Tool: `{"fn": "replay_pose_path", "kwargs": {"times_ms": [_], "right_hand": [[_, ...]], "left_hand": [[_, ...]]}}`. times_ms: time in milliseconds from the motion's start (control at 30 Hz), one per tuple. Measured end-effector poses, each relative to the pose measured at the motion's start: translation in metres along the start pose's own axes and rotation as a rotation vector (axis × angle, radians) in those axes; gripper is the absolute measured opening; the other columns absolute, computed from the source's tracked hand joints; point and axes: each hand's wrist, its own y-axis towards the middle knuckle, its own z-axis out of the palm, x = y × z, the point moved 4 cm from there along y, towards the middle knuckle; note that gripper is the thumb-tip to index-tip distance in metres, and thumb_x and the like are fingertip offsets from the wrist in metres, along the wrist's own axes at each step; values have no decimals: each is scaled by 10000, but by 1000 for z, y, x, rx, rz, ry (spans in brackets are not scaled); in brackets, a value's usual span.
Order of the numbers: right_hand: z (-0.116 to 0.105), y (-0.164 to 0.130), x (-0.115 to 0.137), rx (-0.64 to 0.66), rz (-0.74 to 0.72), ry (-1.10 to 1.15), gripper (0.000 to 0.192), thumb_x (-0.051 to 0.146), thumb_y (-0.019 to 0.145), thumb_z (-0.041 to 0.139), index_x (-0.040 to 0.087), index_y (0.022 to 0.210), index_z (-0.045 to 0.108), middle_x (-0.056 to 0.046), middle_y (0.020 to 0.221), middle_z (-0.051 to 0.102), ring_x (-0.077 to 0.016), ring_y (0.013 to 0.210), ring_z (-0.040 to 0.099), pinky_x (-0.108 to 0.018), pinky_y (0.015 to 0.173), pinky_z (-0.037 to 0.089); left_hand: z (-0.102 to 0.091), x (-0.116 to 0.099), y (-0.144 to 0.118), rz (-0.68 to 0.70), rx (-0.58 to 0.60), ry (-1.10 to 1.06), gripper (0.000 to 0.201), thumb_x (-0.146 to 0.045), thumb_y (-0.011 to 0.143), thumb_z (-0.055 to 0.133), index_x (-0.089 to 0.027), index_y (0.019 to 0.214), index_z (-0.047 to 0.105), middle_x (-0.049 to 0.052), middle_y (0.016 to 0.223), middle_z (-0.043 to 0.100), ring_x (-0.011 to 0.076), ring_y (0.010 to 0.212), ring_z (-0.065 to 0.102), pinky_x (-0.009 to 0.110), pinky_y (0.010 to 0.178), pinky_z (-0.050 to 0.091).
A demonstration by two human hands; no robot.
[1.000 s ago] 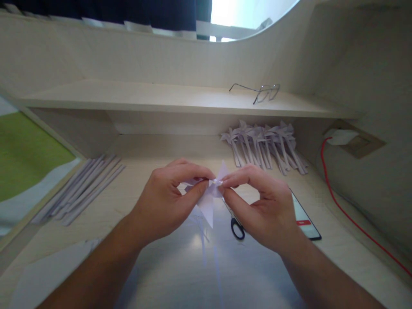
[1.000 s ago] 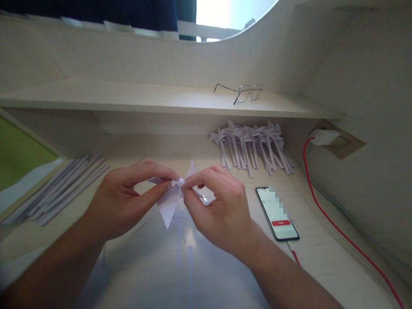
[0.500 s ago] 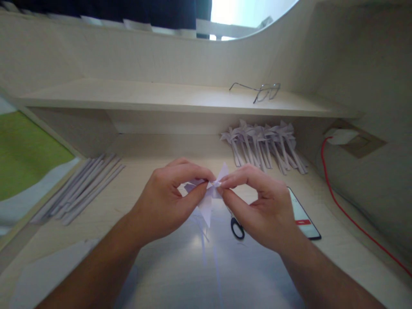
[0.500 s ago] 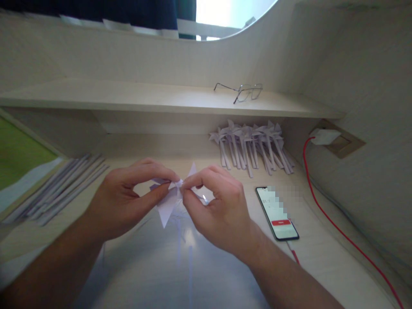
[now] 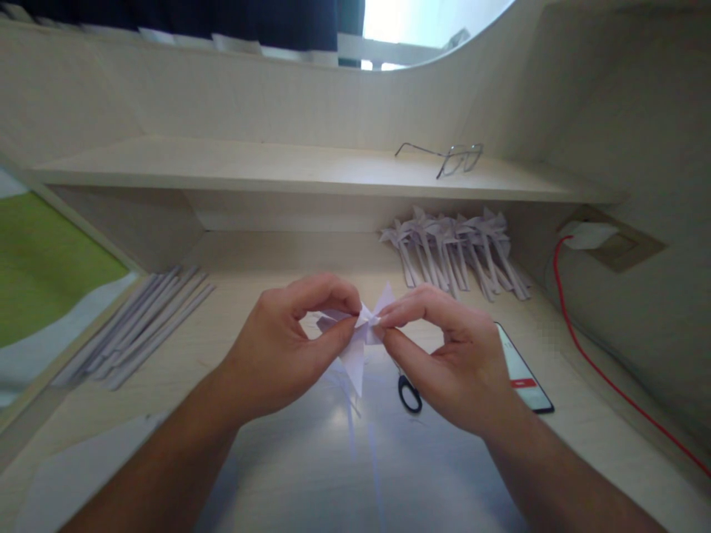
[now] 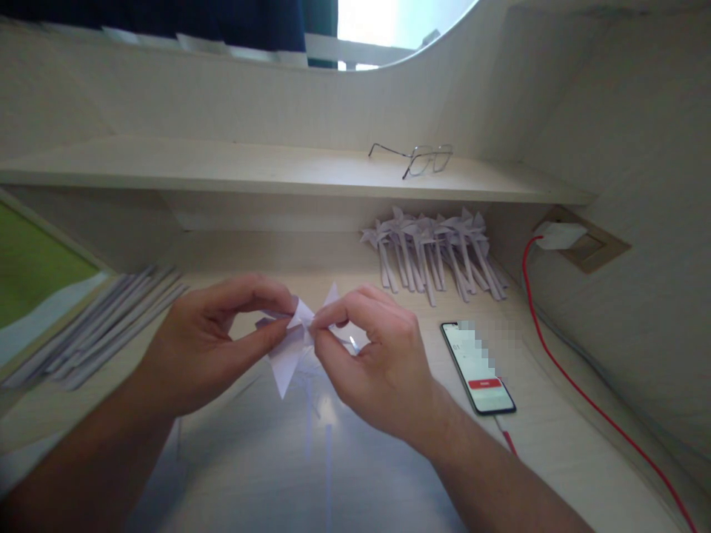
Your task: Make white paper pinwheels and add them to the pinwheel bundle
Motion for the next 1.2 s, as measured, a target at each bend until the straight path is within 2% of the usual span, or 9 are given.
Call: {"fn": "replay_pose_path", "kwargs": {"times_ms": [333,667,800,967,1200], "right_hand": [[0,2,2,37,23,-16,147,73,848,684,212,847,732,1,825,720,-171,796,670,-337,759,503],[1,3,4,69,28,-80,146,51,833,683,190,823,729,12,786,705,-149,774,660,-300,742,480],[2,3,3,69,39,-66,148,50,829,687,193,832,730,13,795,709,-150,781,663,-297,748,484],[1,3,-1,83,103,21,158,51,830,710,207,833,738,30,795,724,-138,762,672,-282,742,492],[-2,2,-6,91,155,224,132,96,848,753,226,844,734,13,856,753,-164,798,693,-314,746,518]], "left_hand": [[2,-6,1,87,48,137,181,-56,848,661,-211,916,724,-12,856,736,146,780,682,291,721,519],[8,-16,-3,222,151,384,196,-32,889,626,-199,984,666,-1,885,709,174,875,648,341,853,490],[8,-17,-4,218,152,385,232,-6,890,595,-203,997,656,-4,889,697,163,880,640,326,855,490],[4,-16,-5,178,123,338,192,-64,923,600,-223,1016,654,-8,936,708,163,909,659,328,852,504],[-5,-13,-6,58,23,150,110,-129,888,689,-230,929,674,-35,851,708,128,769,679,285,701,529]]}}
